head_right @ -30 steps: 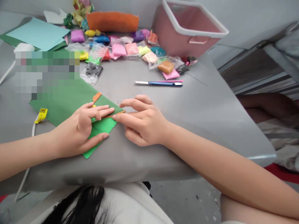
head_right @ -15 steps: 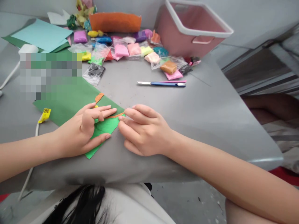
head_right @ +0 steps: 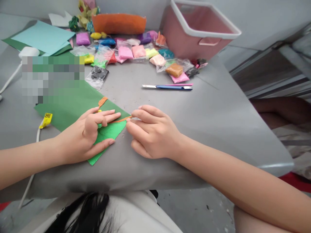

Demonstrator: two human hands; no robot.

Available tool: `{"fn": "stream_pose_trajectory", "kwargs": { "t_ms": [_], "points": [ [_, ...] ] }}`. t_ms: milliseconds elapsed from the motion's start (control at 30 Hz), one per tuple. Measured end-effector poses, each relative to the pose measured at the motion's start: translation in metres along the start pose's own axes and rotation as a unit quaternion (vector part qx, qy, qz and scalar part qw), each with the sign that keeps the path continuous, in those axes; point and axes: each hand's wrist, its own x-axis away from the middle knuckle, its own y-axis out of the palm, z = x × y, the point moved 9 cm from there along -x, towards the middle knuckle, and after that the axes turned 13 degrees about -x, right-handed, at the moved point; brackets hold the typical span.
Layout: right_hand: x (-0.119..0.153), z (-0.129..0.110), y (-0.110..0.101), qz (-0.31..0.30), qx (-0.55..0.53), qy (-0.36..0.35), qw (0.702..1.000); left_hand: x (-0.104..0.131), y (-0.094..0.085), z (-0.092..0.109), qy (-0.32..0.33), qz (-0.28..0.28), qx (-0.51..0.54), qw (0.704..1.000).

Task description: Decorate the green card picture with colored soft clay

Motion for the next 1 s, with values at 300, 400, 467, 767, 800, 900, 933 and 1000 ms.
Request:
{"fn": "stream_pose_trajectory", "kwargs": {
  "t_ms": [300,400,467,767,800,900,933,1000],
  "points": [
    [0.001,0.006,-0.002,0.012,0.003,0.009,1.000,0.000,-0.002,0.001,0.005,0.004,-0.006,1.000],
    [0.003,0.009,-0.002,0.012,0.002,0.022,1.000,-0.001,-0.002,0.001,0.004,0.004,-0.010,1.000],
    [0.005,0.010,-0.003,0.015,-0.006,0.025,1.000,-0.001,-0.001,0.000,-0.001,-0.002,-0.008,1.000],
    [0.019,0.066,-0.019,0.145,-0.241,0.261,0.923,0.000,0.003,-0.007,-0.028,-0.023,-0.005,0.999],
    [0.019,0.069,-0.019,0.152,-0.255,0.267,0.917,0.000,0.003,-0.007,-0.031,-0.023,-0.008,0.999],
    [0.014,0.064,-0.012,0.104,-0.244,0.240,0.934,-0.001,0.002,-0.009,-0.036,-0.029,-0.009,0.999],
    [0.012,0.061,-0.010,0.086,-0.233,0.226,0.942,-0.001,0.002,-0.010,-0.038,-0.034,-0.009,0.999],
    [0.010,0.057,-0.008,0.068,-0.216,0.206,0.952,-0.002,0.002,-0.011,-0.041,-0.045,-0.010,0.998]
  ]
}}
